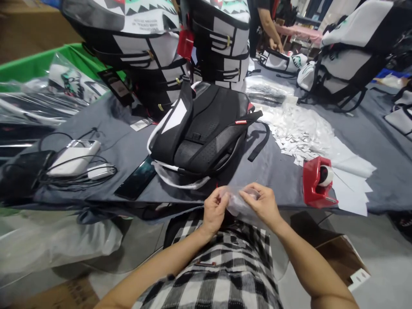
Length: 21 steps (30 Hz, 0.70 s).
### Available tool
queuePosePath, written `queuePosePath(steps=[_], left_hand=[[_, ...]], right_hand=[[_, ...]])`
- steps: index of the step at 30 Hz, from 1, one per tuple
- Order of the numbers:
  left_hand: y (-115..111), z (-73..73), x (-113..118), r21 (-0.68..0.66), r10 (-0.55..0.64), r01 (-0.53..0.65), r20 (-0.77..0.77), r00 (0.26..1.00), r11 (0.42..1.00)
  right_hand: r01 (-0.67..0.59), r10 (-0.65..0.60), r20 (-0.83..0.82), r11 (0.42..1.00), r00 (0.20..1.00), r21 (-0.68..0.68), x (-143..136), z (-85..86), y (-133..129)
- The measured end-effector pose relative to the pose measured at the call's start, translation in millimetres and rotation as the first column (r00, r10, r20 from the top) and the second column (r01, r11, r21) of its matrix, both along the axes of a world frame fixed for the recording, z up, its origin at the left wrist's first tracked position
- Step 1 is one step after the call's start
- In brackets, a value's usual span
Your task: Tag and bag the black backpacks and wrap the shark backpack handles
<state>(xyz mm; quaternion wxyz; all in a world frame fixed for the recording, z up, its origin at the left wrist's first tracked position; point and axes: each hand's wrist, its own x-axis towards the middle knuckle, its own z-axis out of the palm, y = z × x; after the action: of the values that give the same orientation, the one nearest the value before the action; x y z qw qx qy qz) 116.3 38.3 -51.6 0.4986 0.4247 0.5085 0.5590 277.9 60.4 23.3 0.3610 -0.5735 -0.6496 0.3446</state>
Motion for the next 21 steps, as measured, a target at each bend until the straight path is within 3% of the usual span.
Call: queuePosePath(steps=[4,8,10,12,14,15,17,21], left_hand=[[-0.3,-0.5,0.1,-0.01,-0.025,0.026,0.037,0.999,1.0],[-5.8,5.6,-4.5,0.021,-0.076,0.074,0.079,0.994,0.997],[-8.9,6.5,-15.2,0.09,-0.03,0.03,-0.002,1.0,0.995],[-10.8,3.5,-28.9,0.159,0.111,-0.091,-0.119,0.987,0.983],[-9.0,-2.2,-39.6,0.147,0.236,-0.207,-0.218,0.947,0.967],[-5.9,-5.1,-42.1,0.11,0.243,-0.221,-0.262,0.934,0.969],[5.7,-9.1,-39.8,0.035,0.178,-0.177,-0.335,0.925,0.984],[38.3,-8.5,-19.8,-0.088,0.078,-0.125,-0.41,0.909,0.988]], right_hand=[[-0.044,0.051,0.063,0.994,0.997,-0.1,13.6,7.4,8.7],[-0.163,0.145,-0.079,0.933,0.986,-0.321,20.6,-0.9,13.8],[-0.18,0.121,-0.167,0.896,0.978,-0.407,23.8,-7.7,12.4],[-0.133,0.063,-0.173,0.891,0.983,-0.435,29.8,-11.2,10.5],[-0.071,0.049,-0.069,0.927,0.996,-0.368,39.2,-8.2,9.8],[-0.057,0.063,0.008,0.949,0.998,-0.31,44.6,-4.1,10.1],[-0.102,0.141,0.16,0.967,0.977,-0.234,55.2,7.6,11.5],[-0.282,0.383,0.375,0.912,0.844,-0.297,67.6,29.0,15.5]])
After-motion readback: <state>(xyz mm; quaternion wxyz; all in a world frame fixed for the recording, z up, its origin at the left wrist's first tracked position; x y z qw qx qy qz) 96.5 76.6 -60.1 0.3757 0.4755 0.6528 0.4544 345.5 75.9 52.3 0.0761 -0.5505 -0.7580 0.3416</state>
